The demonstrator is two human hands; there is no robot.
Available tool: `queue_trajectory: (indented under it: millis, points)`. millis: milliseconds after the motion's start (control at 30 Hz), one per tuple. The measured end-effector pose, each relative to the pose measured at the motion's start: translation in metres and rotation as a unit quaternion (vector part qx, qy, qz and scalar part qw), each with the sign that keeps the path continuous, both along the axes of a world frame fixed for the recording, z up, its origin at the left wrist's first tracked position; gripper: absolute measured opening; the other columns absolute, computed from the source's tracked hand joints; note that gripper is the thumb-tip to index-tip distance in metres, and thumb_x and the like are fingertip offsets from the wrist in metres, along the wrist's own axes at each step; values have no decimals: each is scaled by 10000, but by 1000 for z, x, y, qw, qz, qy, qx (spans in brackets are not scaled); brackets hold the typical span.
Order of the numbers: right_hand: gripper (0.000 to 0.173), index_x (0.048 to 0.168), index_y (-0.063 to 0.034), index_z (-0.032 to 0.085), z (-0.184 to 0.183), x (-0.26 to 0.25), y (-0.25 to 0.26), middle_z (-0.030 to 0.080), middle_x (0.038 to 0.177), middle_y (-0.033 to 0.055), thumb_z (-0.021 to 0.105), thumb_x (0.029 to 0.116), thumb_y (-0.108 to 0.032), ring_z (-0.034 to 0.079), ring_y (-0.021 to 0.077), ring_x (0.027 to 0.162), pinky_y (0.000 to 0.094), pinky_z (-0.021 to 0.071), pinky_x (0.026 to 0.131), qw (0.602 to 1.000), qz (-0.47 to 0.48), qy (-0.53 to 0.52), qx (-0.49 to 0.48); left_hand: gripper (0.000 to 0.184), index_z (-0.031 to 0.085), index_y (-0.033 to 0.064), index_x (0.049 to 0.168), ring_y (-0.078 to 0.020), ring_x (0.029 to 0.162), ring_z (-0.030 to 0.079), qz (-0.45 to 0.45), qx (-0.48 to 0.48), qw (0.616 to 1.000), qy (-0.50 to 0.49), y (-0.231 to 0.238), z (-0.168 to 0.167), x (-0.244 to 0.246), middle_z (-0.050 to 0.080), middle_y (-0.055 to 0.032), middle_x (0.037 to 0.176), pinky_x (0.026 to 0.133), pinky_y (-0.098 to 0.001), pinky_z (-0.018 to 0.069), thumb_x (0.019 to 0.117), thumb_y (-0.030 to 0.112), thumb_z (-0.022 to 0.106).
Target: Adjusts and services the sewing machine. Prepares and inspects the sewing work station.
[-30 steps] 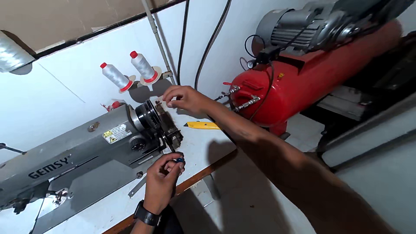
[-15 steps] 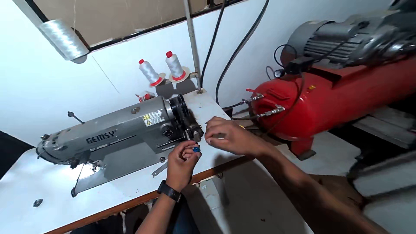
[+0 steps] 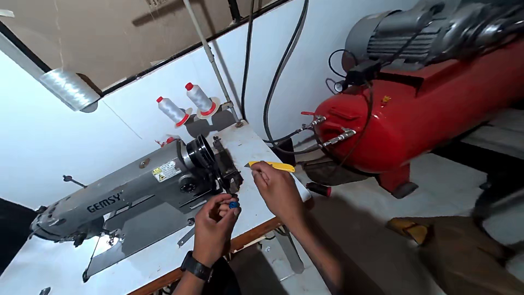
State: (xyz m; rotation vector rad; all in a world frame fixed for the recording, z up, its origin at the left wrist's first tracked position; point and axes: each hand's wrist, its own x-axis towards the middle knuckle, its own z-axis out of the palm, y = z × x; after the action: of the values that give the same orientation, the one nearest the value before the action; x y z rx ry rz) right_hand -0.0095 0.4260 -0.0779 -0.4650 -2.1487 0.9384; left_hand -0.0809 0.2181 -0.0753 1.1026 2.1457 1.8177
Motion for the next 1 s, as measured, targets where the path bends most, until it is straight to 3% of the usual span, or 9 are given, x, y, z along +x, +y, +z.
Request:
queue_trajectory:
  millis: [100, 233, 300, 400, 467, 600, 767, 900, 1000]
  points:
    - [259, 1214, -266, 707, 15, 9, -2, 714, 843, -3, 639, 990, -376, 689, 210, 741, 488, 580, 674, 989, -34, -134, 57, 383, 675, -14, 1219, -242, 894, 743, 8, -9, 1000, 10, 2, 1, 0, 751, -134, 1071, 799, -378, 653, 867, 62, 806]
    - [236, 1059, -219, 734, 35, 22, 13, 705, 809, 23, 691, 952, -425, 703, 236, 765, 492, 587, 668, 962, 38, -251, 103, 364, 689, 5, 1201, -233, 866, 740, 20, -17, 999, 19, 2, 1, 3, 754, -120, 1036, 783, -367, 652, 866, 77, 811]
    - [279, 996, -225, 759, 38, 23, 18, 706, 865, 13, 687, 940, -489, 697, 226, 813, 494, 588, 700, 953, 64, -273, 112, 361, 690, 14, 1207, -224, 868, 738, 21, -21, 999, 24, 3, 0, 3, 754, -110, 1038, 788, -364, 651, 870, 72, 806]
    - [347, 1005, -200, 765, 29, 10, 8, 664, 961, 30, 694, 925, -530, 673, 239, 834, 502, 587, 689, 957, 53, -251, 135, 355, 690, 15, 1207, -221, 869, 740, 22, -22, 999, 21, 4, 0, 3, 756, -105, 1036, 793, -362, 652, 876, 79, 803]
    - [253, 1005, -174, 756, 22, -4, -4, 667, 973, 53, 734, 919, -410, 676, 268, 815, 524, 585, 657, 961, 35, -228, 150, 345, 696, 24, 1202, -213, 862, 737, 20, -24, 999, 22, 4, -1, 4, 755, -97, 1028, 786, -356, 650, 879, 84, 801]
    - [51, 854, -117, 703, 30, -24, -24, 665, 864, 86, 702, 888, -154, 671, 305, 731, 528, 559, 564, 954, 14, -228, 195, 337, 697, 23, 1199, -213, 873, 739, 10, -20, 1000, 21, 2, 0, 2, 753, -96, 1045, 797, -358, 652, 882, 79, 796]
    - [233, 856, -164, 678, 25, -27, -8, 663, 881, 50, 683, 898, -393, 676, 258, 803, 521, 570, 649, 953, 87, -246, 154, 348, 695, 27, 1207, -209, 873, 738, 6, -20, 1000, 18, 1, 0, 2, 754, -93, 1046, 799, -353, 650, 880, 86, 798]
    - [146, 804, -239, 656, 8, -11, 2, 602, 817, -50, 694, 887, -353, 602, 144, 696, 445, 529, 582, 981, 98, -144, 80, 335, 704, 53, 1203, -207, 856, 737, 15, -33, 999, 17, -1, -1, 4, 755, -80, 1009, 796, -356, 651, 886, 106, 799]
    - [97, 824, -253, 663, 3, -5, 2, 574, 805, -66, 714, 881, -313, 564, 122, 663, 416, 506, 550, 993, 61, -83, 61, 338, 709, 65, 1205, -199, 839, 731, 22, -40, 999, 24, 0, -1, 5, 756, -74, 1001, 781, -348, 647, 883, 106, 803]
